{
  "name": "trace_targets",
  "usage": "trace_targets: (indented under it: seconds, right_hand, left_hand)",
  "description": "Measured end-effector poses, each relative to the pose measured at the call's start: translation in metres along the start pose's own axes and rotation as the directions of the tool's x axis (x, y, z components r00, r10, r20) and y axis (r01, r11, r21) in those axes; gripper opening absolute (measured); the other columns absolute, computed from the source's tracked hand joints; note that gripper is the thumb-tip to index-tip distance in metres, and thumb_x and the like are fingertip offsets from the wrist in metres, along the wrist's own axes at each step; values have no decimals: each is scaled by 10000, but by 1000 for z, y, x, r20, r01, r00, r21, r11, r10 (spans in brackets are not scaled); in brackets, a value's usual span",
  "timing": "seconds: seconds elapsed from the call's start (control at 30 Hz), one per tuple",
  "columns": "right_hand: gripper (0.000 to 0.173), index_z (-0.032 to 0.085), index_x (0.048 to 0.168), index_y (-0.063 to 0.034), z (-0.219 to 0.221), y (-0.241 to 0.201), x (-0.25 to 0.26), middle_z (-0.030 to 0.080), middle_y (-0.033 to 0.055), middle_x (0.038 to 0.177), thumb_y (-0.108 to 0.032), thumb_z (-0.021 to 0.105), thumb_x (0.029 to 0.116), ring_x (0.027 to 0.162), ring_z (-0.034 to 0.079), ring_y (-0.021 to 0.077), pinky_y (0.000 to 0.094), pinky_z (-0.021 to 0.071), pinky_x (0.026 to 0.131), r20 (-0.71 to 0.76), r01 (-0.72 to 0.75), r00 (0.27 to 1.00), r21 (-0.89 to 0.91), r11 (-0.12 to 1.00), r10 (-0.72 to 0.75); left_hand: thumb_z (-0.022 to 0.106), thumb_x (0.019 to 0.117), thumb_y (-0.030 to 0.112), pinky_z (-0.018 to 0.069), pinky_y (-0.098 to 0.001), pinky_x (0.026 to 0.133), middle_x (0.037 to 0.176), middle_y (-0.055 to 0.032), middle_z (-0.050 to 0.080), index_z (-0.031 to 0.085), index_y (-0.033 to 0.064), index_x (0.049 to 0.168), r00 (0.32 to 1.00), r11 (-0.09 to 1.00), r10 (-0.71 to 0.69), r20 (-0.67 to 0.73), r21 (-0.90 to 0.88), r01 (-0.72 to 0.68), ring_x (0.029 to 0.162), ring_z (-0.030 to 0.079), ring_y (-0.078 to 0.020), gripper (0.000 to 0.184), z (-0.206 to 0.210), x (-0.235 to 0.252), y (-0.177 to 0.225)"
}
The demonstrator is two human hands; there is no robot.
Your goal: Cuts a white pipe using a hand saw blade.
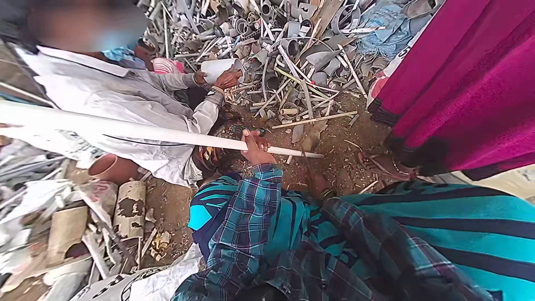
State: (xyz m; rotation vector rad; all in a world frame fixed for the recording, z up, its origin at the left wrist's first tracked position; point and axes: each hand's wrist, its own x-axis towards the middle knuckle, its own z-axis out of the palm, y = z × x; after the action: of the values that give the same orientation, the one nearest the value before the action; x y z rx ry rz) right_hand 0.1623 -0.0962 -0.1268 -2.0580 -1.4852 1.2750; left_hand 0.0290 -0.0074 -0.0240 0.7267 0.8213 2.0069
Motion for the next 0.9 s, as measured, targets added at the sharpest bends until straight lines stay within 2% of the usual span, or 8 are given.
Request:
trace_targets:
  seconds: [0.07,0.13,0.27,0.33,0.57,0.7,0.8,0.9]
  right_hand:
    - [491,384,1513,106,7,37,31,578,346,1368,-138,439,1090,1279,583,449,529,424,1111,-182,-104,976,104,989,121]
    - [506,316,1547,89,-15,30,28,505,328,1463,-129,411,1101,1355,526,420,500,381,1151,-138,-158,975,110,981,173]
    - [441,411,1501,36,-27,-30,-21,623,312,1285,-169,394,1111,1201,623,439,555,460,1039,-57,71,996,-23,997,-72]
    - [423,428,1483,25,-23,-37,-28,660,298,1185,-176,389,1112,1114,654,441,560,482,984,-46,159,986,-55,986,-161]
    - [435,465,1472,53,-30,-16,-10,667,325,1201,-168,407,1102,1120,662,483,599,487,985,-254,188,946,-72,979,-201]
    - [439,436,1483,55,-30,-31,-23,658,313,1222,-168,405,1106,1150,651,456,563,480,1011,-189,185,962,-68,980,-195]
    - [455,433,1489,58,-27,-50,-44,665,323,1186,-184,416,1104,1102,664,484,592,494,970,-110,272,950,-164,948,-292]
    - [426,494,1452,58,-19,-45,-47,680,334,1142,-152,438,1086,1031,683,513,621,513,910,-176,333,913,-204,921,-369]
  left_hand:
    - [228,1128,326,413,-232,424,460,88,342,516,170,740,999,1000,-2,42,-24,3,364,361,-68,507,2,8,30]
    - [170,1131,339,414,-212,401,434,92,377,526,164,726,999,997,18,32,-69,-16,340,388,-54,567,7,14,53]
    - [114,1126,355,412,-202,403,425,100,399,532,174,729,996,988,91,25,-124,-87,341,403,-43,604,-1,27,58]
    - [102,1123,372,421,-209,411,421,99,394,521,182,720,995,987,95,29,-132,-90,341,405,-49,611,-3,28,61]
    - [67,1116,391,438,-217,415,420,90,422,528,179,686,999,981,36,34,-192,-29,345,432,-54,665,-2,21,59]
    - [85,1120,365,443,-217,423,427,89,429,534,169,698,998,982,58,6,-181,-56,355,438,-48,647,-3,20,59]
    - [116,1122,333,455,-212,434,436,94,434,534,178,696,998,982,60,1,-182,-59,360,449,-51,617,2,13,54]
    - [163,1126,338,454,-221,430,439,93,427,530,183,697,999,980,-15,-29,-199,9,359,442,-56,586,5,3,48]
